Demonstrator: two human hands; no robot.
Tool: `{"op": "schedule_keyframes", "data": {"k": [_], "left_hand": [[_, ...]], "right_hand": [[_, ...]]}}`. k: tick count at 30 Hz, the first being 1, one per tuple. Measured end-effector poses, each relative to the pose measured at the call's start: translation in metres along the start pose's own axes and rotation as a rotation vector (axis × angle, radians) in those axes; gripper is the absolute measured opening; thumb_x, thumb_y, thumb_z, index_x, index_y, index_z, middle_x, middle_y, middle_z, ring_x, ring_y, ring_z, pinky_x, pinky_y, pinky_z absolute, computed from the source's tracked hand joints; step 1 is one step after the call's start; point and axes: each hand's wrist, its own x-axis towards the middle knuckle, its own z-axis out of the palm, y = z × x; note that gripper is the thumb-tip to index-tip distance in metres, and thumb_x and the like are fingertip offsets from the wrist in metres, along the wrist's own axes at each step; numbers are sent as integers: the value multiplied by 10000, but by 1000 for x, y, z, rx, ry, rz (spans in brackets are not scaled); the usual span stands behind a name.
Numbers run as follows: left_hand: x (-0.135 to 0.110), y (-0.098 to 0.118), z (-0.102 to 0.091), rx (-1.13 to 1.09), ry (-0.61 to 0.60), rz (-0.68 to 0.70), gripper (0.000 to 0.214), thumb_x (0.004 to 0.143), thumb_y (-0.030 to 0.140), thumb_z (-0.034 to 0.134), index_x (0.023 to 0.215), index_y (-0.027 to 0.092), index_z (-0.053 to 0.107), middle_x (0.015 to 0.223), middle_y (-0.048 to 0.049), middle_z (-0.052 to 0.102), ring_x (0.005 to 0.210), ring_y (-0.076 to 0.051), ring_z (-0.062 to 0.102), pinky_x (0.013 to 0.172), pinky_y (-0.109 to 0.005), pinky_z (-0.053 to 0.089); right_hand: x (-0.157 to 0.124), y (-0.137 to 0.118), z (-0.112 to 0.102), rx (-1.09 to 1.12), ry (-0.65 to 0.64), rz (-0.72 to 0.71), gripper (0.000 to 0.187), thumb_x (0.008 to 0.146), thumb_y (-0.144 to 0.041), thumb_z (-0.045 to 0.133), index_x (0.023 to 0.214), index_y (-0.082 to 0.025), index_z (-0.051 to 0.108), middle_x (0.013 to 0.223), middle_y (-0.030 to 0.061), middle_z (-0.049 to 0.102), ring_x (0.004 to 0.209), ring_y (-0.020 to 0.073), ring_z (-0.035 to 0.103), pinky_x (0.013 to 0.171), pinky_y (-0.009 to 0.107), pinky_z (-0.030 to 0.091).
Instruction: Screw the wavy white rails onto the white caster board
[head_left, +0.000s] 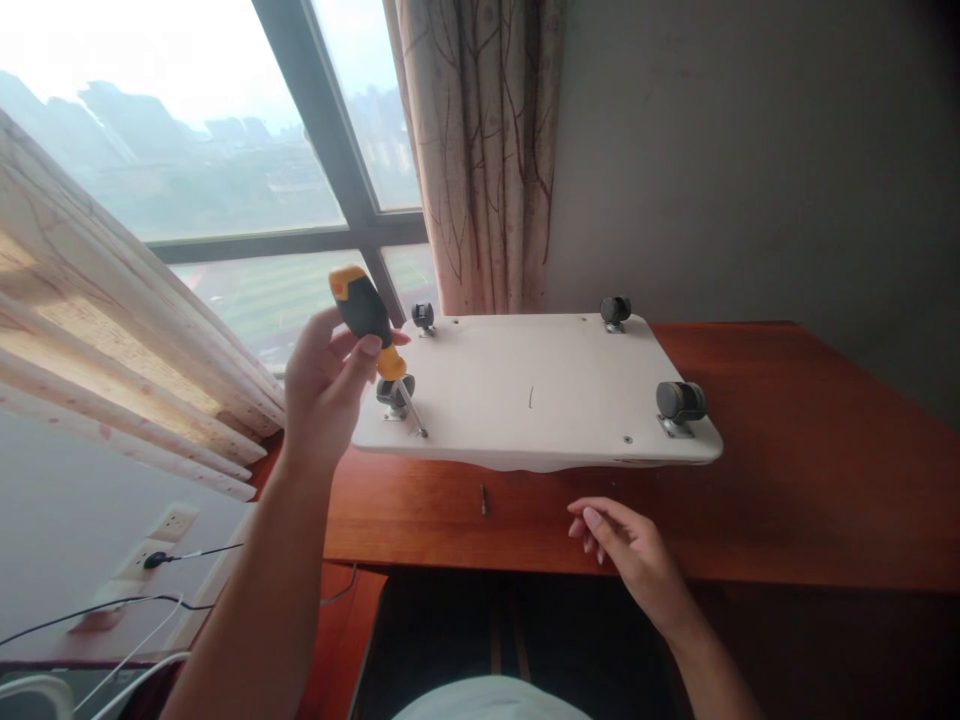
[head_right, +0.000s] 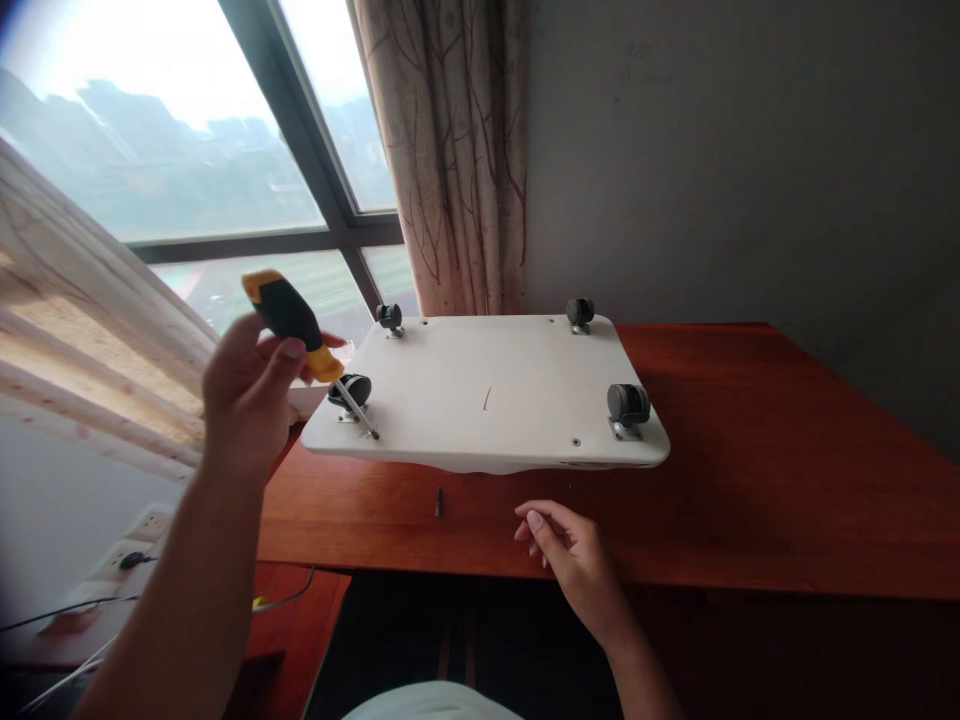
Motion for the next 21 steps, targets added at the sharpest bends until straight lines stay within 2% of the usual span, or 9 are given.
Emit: {"op": "schedule_keyframes", "data": {"k": [3,6,10,12,16,17,19,21], "left_hand": [[2,-6,-2,-144,-37,-8,362,793,462,828,1043,231,705,851,-62,727,810,-230,694,654,-336,532],[6,-10,-2,-196,-11,14,320,843,442,789,1038,203,704,844,-49,704,812,-195,663,745,-343,542],[15,-12,2,-198,69,108,296,841,418,807,930,157,697,829,-43,680,744,-147,622,728,-307,509],[19,-12,4,-208,90,143,294,821,388,830,940,158,692,816,-27,661,705,-130,595,688,-291,492],[22,-11,5,-204,104,173,342,804,382,845,1029,186,679,808,-13,663,700,-139,601,660,-293,493],[22,-10,5,-198,107,172,346,807,379,843,1044,194,672,812,-13,668,709,-144,613,659,-294,498],[22,-8,5,-199,105,157,373,815,380,835,1101,228,650,866,-16,684,754,-163,654,666,-301,520],[21,-5,6,-214,96,140,433,821,406,822,1180,268,624,955,-21,689,820,-189,691,679,-315,543]], "right_hand": [[0,-1,0,11,11,-2,429,925,-577,641,1022,-176,758,840,74,721,671,152,581,619,278,473],[2,-2,1,15,13,0,433,922,-579,644,1025,-174,759,833,75,721,667,152,582,613,276,473],[1,-2,0,41,50,-24,413,921,-561,651,1015,-171,751,834,77,715,662,156,582,591,276,469],[1,-1,-5,87,194,-63,391,913,-551,661,980,-172,735,806,64,696,639,151,570,568,272,455],[10,0,-29,265,702,-219,346,898,-530,667,855,-191,616,664,-7,583,543,115,486,481,237,358],[15,0,-37,298,797,-257,337,889,-521,674,848,-199,580,640,-26,551,527,107,466,471,228,339],[27,0,-53,310,908,-304,339,862,-513,698,883,-214,539,633,-57,508,519,98,448,472,218,333],[38,0,-64,280,956,-327,374,835,-525,721,956,-218,543,677,-63,502,538,98,450,478,217,343]]}}
